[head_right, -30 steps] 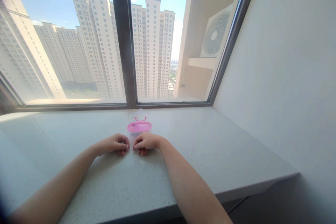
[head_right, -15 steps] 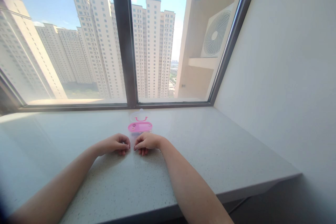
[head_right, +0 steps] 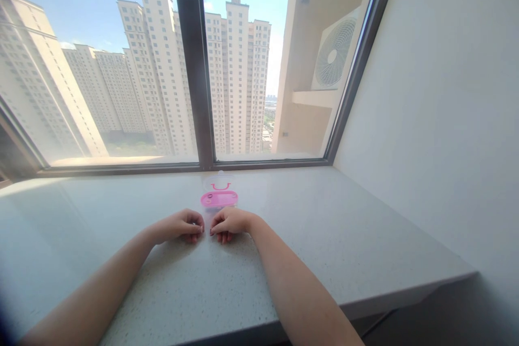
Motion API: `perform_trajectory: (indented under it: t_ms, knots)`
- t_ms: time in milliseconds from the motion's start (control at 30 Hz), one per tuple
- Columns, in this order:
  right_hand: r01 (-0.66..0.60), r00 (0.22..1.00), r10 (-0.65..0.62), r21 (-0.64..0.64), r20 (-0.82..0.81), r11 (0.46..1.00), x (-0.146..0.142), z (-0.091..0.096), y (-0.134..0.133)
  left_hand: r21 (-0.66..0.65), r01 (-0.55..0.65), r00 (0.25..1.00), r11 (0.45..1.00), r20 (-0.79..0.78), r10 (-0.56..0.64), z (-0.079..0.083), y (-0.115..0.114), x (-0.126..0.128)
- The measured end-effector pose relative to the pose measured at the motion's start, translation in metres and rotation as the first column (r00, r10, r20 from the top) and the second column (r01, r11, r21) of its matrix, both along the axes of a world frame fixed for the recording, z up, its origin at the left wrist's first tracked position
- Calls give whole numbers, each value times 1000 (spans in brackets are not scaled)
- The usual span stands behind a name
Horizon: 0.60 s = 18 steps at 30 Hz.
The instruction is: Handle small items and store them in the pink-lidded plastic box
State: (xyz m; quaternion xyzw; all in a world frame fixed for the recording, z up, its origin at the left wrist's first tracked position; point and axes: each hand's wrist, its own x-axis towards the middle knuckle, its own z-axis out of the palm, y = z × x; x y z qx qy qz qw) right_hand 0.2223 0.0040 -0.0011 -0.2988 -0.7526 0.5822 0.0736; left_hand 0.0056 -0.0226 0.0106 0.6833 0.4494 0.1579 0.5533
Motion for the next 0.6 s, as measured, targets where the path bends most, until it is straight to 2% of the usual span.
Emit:
perform_trajectory:
  t_ms: [333, 600]
  knots:
    - [-6, 1000, 6, -17, -12, 1000, 0, 2, -1, 6, -14, 1000, 1000, -6, 14, 0, -1, 1]
    - [4, 1000, -5, -28, -27, 1000, -2, 0, -1, 97, -7, 997, 995, -69, 13, 2, -4, 11]
